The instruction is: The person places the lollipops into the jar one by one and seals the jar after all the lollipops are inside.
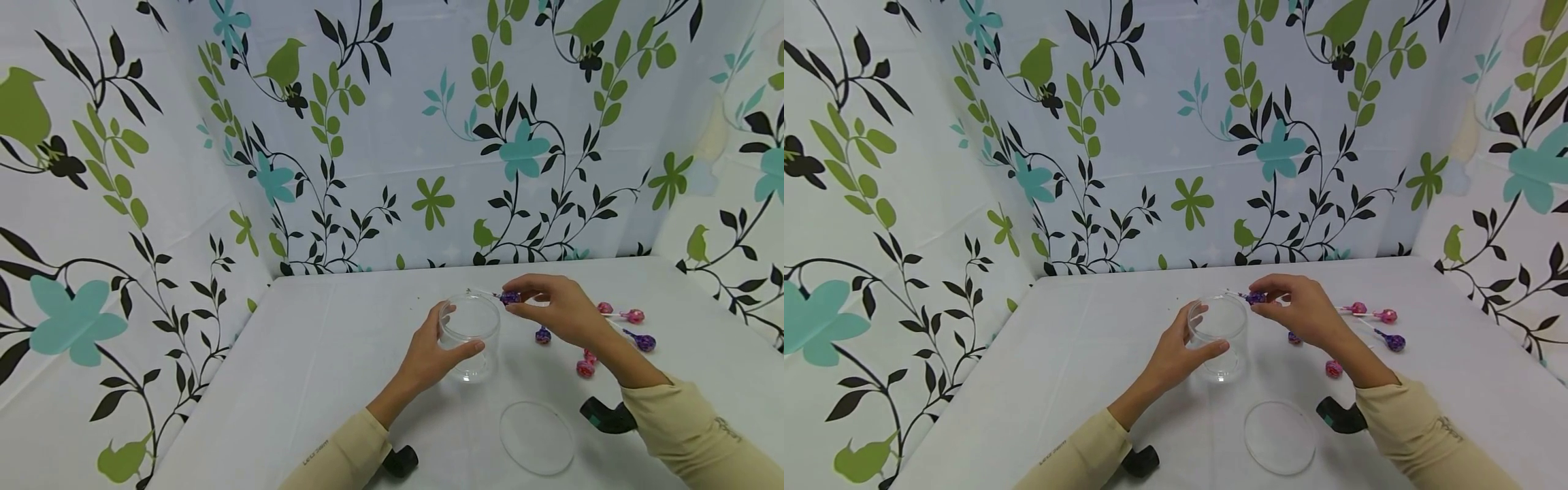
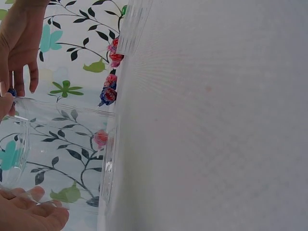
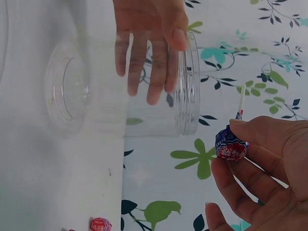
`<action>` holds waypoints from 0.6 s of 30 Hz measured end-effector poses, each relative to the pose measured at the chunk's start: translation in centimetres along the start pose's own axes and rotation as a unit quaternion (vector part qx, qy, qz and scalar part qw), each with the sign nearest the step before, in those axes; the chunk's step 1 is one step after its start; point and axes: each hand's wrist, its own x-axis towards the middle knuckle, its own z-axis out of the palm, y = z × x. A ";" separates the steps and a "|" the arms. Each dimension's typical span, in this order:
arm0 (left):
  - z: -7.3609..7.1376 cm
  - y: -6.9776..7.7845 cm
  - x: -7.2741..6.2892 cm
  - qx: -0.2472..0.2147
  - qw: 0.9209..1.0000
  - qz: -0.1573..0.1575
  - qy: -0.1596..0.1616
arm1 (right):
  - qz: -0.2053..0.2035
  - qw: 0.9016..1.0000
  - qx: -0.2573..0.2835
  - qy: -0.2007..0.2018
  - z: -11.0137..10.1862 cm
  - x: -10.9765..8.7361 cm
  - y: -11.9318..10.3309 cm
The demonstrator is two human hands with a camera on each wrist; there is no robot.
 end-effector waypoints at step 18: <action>0.0 -0.1 0.0 0.009 1.000 0.001 0.006 | -0.001 1.000 0.013 -0.012 1.6 0.8 -1.3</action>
